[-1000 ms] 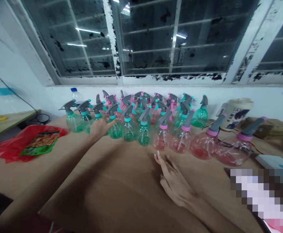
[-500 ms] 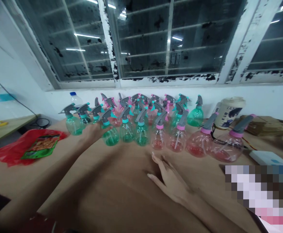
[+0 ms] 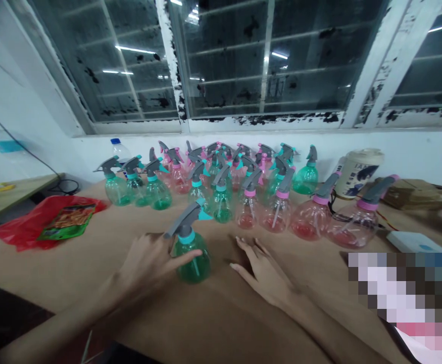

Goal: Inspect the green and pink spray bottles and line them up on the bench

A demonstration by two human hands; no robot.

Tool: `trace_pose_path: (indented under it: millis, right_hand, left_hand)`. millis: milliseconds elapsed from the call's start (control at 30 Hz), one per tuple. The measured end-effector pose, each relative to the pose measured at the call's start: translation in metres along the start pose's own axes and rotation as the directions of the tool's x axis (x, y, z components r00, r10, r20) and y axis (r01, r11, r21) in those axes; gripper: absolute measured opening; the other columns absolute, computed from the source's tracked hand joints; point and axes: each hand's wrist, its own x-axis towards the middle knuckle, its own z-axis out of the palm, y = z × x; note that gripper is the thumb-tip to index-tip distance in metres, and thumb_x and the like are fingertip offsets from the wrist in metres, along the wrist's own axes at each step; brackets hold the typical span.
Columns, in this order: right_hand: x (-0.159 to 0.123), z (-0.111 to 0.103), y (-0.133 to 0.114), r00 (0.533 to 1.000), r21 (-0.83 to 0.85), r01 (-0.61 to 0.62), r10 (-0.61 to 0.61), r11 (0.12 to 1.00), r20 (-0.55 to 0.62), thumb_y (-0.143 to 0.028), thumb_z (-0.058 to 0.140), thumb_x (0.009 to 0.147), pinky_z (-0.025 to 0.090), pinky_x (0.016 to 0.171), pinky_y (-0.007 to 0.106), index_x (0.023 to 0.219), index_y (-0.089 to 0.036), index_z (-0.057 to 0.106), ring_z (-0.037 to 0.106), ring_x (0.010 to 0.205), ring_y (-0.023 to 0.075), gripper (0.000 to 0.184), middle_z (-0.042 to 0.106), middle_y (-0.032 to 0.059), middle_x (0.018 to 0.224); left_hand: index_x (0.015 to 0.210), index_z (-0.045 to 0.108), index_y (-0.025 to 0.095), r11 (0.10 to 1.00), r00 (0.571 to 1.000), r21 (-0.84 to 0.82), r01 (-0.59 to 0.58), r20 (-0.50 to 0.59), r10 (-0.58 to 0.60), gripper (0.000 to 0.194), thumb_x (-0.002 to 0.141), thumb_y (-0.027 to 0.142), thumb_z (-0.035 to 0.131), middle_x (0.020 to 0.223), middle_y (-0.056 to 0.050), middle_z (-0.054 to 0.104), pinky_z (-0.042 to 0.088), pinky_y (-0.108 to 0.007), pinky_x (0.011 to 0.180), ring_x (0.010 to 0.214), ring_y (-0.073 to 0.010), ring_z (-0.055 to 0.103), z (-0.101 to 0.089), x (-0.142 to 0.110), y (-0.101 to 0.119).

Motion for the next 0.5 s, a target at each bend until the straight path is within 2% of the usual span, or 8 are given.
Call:
trace_pose_path:
  millis: [67, 167, 233, 300, 367, 433, 500]
  right_hand:
    - [0.0, -0.001, 0.0, 1.0, -0.009, 0.007, -0.007, 1.0, 0.007, -0.049, 0.043, 0.085, 0.034, 0.101, 0.052, 0.134, -0.025, 0.037, 0.036, 0.128, 0.0285, 0.054, 0.049, 0.0061, 0.133]
    - [0.0, -0.001, 0.0, 1.0, -0.015, 0.003, -0.003, 1.0, 0.017, -0.049, 0.043, 0.085, 0.035, 0.101, 0.051, 0.134, -0.025, 0.036, 0.035, 0.128, 0.0287, 0.054, 0.048, 0.0058, 0.134]
    - [0.0, -0.002, 0.0, 1.0, -0.014, 0.006, -0.006, 1.0, 0.012, -0.049, 0.043, 0.085, 0.035, 0.101, 0.052, 0.134, -0.025, 0.036, 0.035, 0.128, 0.0291, 0.054, 0.048, 0.0059, 0.134]
    - [0.0, -0.002, 0.0, 1.0, -0.01, 0.018, -0.018, 1.0, 0.005, -0.048, 0.044, 0.085, 0.035, 0.1, 0.053, 0.134, -0.026, 0.035, 0.036, 0.127, 0.0297, 0.055, 0.049, 0.0064, 0.134]
    - [0.0, -0.002, 0.001, 1.0, -0.007, 0.028, -0.028, 1.0, 0.002, -0.048, 0.044, 0.085, 0.036, 0.099, 0.054, 0.135, -0.027, 0.035, 0.037, 0.127, 0.0301, 0.055, 0.049, 0.0066, 0.133]
    - [-0.001, -0.001, 0.001, 1.0, -0.01, 0.031, -0.031, 0.999, -0.003, -0.047, 0.045, 0.085, 0.037, 0.099, 0.054, 0.135, -0.027, 0.034, 0.037, 0.126, 0.0301, 0.055, 0.049, 0.0067, 0.133]
    - [0.0, -0.001, 0.001, 0.999, -0.02, 0.032, -0.032, 0.999, -0.014, -0.046, 0.046, 0.085, 0.038, 0.098, 0.054, 0.135, -0.026, 0.034, 0.038, 0.126, 0.0298, 0.056, 0.05, 0.0072, 0.132]
  left_hand:
    - [0.106, 0.056, 0.018, 1.0, 0.999, -0.013, -0.012, -0.034, 0.012, 0.073, 0.071, 0.078, 0.033, 0.062, -0.007, 0.065, 0.038, -0.029, 0.048, 0.057, -0.0267, 0.063, -0.004, -0.003, 0.009]
    - [0.099, 0.056, 0.017, 0.998, 0.997, -0.07, -0.003, -0.082, -0.003, 0.07, 0.069, 0.078, 0.037, 0.068, -0.007, 0.065, 0.041, -0.032, 0.051, 0.062, -0.0276, 0.063, -0.008, -0.005, 0.008]
    - [0.097, 0.054, 0.017, 0.982, 0.996, -0.186, -0.014, -0.094, -0.003, 0.063, 0.071, 0.073, 0.042, 0.081, -0.008, 0.065, 0.045, -0.035, 0.058, 0.071, -0.0273, 0.063, -0.009, -0.005, 0.001]
    - [0.104, 0.05, 0.017, 0.926, 0.995, -0.371, -0.069, -0.095, 0.036, 0.056, 0.074, 0.064, 0.05, 0.099, -0.01, 0.062, 0.048, -0.039, 0.07, 0.086, -0.0276, 0.061, -0.008, -0.001, -0.007]
    - [0.118, 0.042, 0.019, 0.803, 0.992, -0.582, -0.127, -0.063, 0.111, 0.059, 0.073, 0.055, 0.058, 0.116, -0.011, 0.055, 0.046, -0.043, 0.086, 0.104, -0.0286, 0.056, -0.005, 0.005, -0.012]
    - [0.129, 0.032, 0.023, 0.625, 0.98, -0.767, -0.145, -0.023, 0.199, 0.074, 0.069, 0.047, 0.066, 0.131, -0.012, 0.046, 0.039, -0.046, 0.097, 0.119, -0.0295, 0.045, 0.0, 0.014, -0.013]
    - [0.136, 0.022, 0.025, 0.453, 0.965, -0.882, -0.13, -0.008, 0.261, 0.087, 0.066, 0.041, 0.071, 0.14, -0.012, 0.035, 0.034, -0.048, 0.101, 0.128, -0.0297, 0.035, 0.004, 0.024, -0.009]
